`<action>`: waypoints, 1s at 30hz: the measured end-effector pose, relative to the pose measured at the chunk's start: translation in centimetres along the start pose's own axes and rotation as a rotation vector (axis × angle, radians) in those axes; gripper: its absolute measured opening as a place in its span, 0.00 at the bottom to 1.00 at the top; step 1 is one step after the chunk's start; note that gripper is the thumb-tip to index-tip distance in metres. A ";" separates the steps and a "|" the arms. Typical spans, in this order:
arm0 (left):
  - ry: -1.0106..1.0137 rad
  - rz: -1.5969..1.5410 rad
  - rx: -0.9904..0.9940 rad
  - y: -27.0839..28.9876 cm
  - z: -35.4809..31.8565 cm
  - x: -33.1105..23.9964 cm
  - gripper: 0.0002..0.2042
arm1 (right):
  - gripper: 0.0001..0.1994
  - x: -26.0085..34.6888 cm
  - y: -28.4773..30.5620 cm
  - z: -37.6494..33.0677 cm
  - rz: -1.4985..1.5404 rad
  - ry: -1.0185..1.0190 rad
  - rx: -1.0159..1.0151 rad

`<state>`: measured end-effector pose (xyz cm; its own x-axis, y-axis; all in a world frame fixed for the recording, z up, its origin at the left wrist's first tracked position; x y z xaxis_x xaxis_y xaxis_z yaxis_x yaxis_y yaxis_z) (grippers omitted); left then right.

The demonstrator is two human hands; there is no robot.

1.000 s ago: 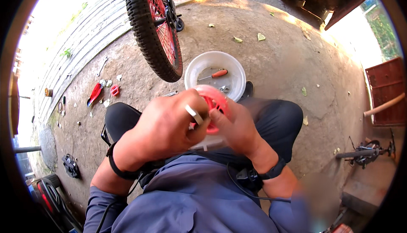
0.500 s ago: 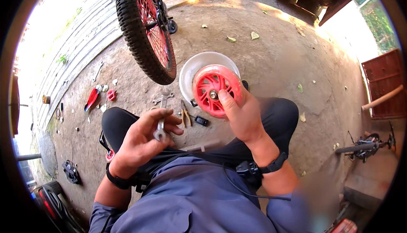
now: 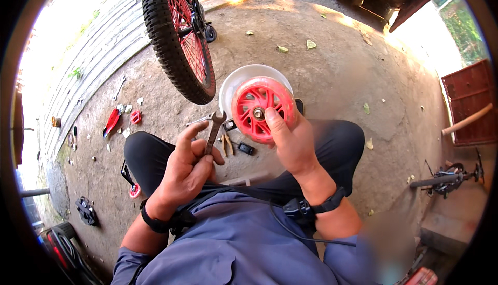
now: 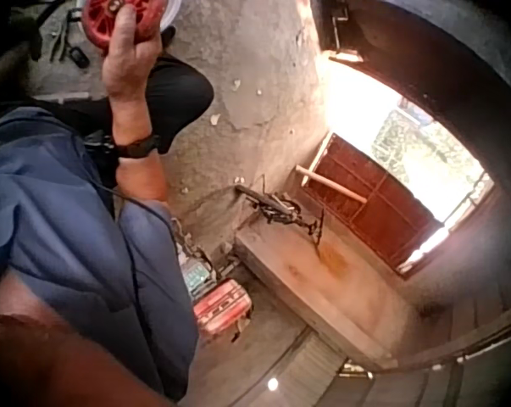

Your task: The person assembles a red training wheel onto a black metal arm using a wrench and bolts. They tighten the components and attach the wheel to the arm, then hold the completed assembly.

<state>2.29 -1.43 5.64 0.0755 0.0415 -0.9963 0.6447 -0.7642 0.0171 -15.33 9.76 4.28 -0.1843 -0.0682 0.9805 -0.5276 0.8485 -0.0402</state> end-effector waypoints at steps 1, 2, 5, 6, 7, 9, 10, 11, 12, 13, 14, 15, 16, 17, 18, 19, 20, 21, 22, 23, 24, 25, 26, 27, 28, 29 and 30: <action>-0.106 0.115 -0.028 0.2 0.4 0.0 0.20 | 0.16 -0.1 -0.1 0.0 0.015 0.001 -0.001; -0.212 0.231 -0.056 0.4 0.6 -0.4 0.20 | 0.16 -0.1 -0.3 -0.1 0.030 0.003 -0.002; -0.173 0.269 -0.135 0.6 1.0 0.0 0.13 | 0.16 -0.4 -0.7 -0.1 0.068 -0.010 0.001; -0.206 0.268 -0.146 0.6 1.0 -0.1 0.12 | 0.16 -0.3 -0.8 -0.1 0.060 0.022 -0.011; -0.156 0.259 -0.149 0.5 1.1 0.1 0.12 | 0.17 -0.2 -1.2 0.0 0.054 0.052 -0.020; -0.137 0.261 -0.148 0.3 1.1 0.4 0.12 | 0.18 -0.2 -1.5 0.0 0.048 0.091 -0.020; -0.128 0.260 -0.146 0.2 1.2 0.6 0.12 | 0.18 -0.2 -1.7 0.0 0.046 0.099 -0.012; -0.133 0.259 -0.161 0.2 1.3 0.9 0.11 | 0.18 -0.3 -1.8 0.0 0.047 0.105 -0.015; -0.120 0.236 -0.162 0.1 1.3 1.4 0.10 | 0.18 -0.3 -1.9 0.0 0.048 0.111 -0.018; -0.106 0.213 -0.163 0.0 1.2 1.8 0.10 | 0.18 -0.4 -2.1 -0.1 0.053 0.114 -0.032; -0.091 0.190 -0.164 -0.1 1.1 2.1 0.10 | 0.18 -0.4 -2.2 -0.1 0.057 0.117 -0.046; 0.022 0.075 -0.161 -0.4 1.0 2.6 0.10 | 0.18 -0.5 -2.2 -0.2 0.056 0.111 -0.032; 0.133 -0.039 -0.159 -0.8 0.8 2.9 0.11 | 0.18 -0.5 -2.3 -0.2 0.057 0.106 -0.018; 0.244 -0.153 -0.156 -1.1 0.6 3.4 0.12 | 0.18 -0.6 -2.5 -0.3 0.058 0.100 -0.004; 0.196 -0.099 -0.154 -0.9 0.7 3.2 0.12 | 0.18 -0.5 -2.7 -0.3 0.075 0.113 -0.002; 0.148 -0.045 -0.149 -0.9 0.8 3.1 0.13 | 0.18 -0.5 -2.9 -0.3 0.091 0.128 -0.002; 0.100 0.009 -0.144 -0.8 0.9 3.1 0.14 | 0.18 -0.4 -3.0 -0.3 0.108 0.142 -0.002; 0.060 0.031 -0.154 -0.7 0.9 3.0 0.13 | 0.18 -0.4 -3.1 -0.4 0.102 0.127 0.015; 0.019 0.054 -0.164 -0.6 1.0 2.9 0.13 | 0.18 -0.4 -3.1 -0.5 0.096 0.112 0.031; -0.021 0.077 -0.174 -0.5 1.0 2.7 0.13 | 0.18 -0.5 -3.2 -0.5 0.089 0.098 0.047; -0.035 0.081 -0.167 -0.5 0.9 2.7 0.13 | 0.19 -0.4 -3.3 -0.6 0.092 0.101 0.044; -0.049 0.085 -0.160 -0.6 0.9 2.6 0.13 | 0.19 -0.4 -3.3 -0.6 0.094 0.104 0.039; -0.063 0.090 -0.152 -0.7 0.8 2.5 0.13 | 0.19 -0.4 -3.3 -0.6 0.096 0.108 0.034; -0.086 0.094 -0.166 -0.6 0.7 2.5 0.13 | 0.19 -0.4 -3.4 -0.6 0.083 0.113 0.035; -0.109 0.097 -0.179 -0.5 0.7 2.4 0.13 | 0.19 -0.4 -3.4 -0.6 0.069 0.118 0.036; -0.132 0.100 -0.193 -0.5 0.6 2.4 0.13 | 0.19 -0.4 -3.4 -0.6 0.055 0.124 0.036; -0.134 0.107 -0.185 -0.5 0.7 2.5 0.13 | 0.19 -0.4 -3.4 -0.6 0.046 0.117 0.036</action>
<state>1.58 -1.39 3.04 0.0567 -0.1284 -0.9901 0.7680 -0.6280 0.1254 -12.92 7.20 4.16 -0.1117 0.0338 0.9932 -0.5509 0.8297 -0.0902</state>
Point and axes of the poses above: each hand's wrist, its own z-axis towards the middle knuckle, its own y-axis out of the back of the hand, x = y × z, the point moved 8 cm from there along z, towards the middle knuckle, and after that the axes turned 14 degrees about -x, right-handed, at the moved point
